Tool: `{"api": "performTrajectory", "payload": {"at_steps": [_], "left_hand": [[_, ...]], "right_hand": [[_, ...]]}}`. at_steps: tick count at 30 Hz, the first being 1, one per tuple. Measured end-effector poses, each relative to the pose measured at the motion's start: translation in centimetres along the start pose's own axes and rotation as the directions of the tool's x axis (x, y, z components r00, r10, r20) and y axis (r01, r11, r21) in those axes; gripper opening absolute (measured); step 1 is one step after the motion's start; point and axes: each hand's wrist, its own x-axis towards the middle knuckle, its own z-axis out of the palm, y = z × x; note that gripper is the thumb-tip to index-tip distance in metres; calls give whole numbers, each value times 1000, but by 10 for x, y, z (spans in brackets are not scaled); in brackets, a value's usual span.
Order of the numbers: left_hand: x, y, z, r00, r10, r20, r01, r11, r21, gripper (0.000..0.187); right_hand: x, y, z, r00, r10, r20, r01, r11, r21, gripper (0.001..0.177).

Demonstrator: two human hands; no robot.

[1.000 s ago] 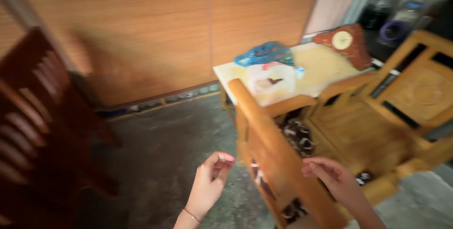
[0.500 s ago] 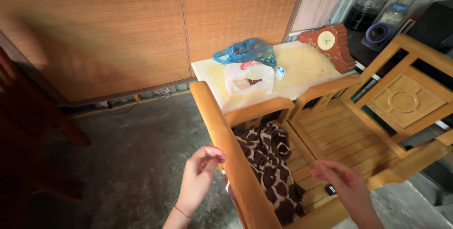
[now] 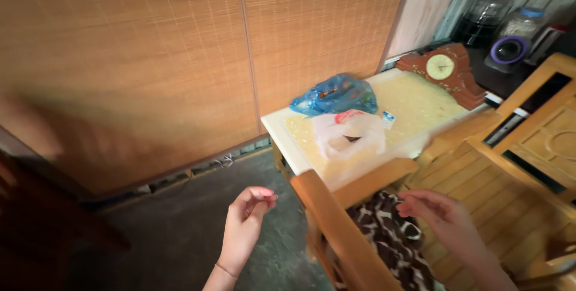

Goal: Tidying up a home by moving chairs, gathering snacks and fruit into a bag, and wiping a table with a cloth.

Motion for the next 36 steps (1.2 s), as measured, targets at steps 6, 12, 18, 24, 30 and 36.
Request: {"api": "performTrajectory", "payload": {"at_steps": [6, 12, 18, 24, 30, 36], "left_hand": [[67, -25, -27, 1000, 2, 7, -2, 1000, -29, 27], [158, -58, -20, 992, -48, 114, 46, 999, 17, 25], [272, -33, -8, 975, -120, 186, 84, 978, 193, 29], [354, -63, 24, 955, -187, 231, 163, 980, 118, 28], [439, -82, 65, 835, -333, 438, 246, 938, 244, 27], [534, -82, 91, 741, -218, 636, 31, 956, 292, 21]], "right_hand": [[55, -8, 63, 982, 185, 46, -179, 976, -120, 28], [150, 30, 86, 988, 156, 7, -155, 985, -75, 29], [260, 100, 114, 993, 90, 77, -100, 986, 136, 30], [317, 80, 181, 954, 299, -19, -300, 950, -91, 23], [382, 91, 209, 937, 340, -84, -345, 850, -398, 23], [469, 193, 222, 993, 14, -117, -98, 647, -756, 21]]}}
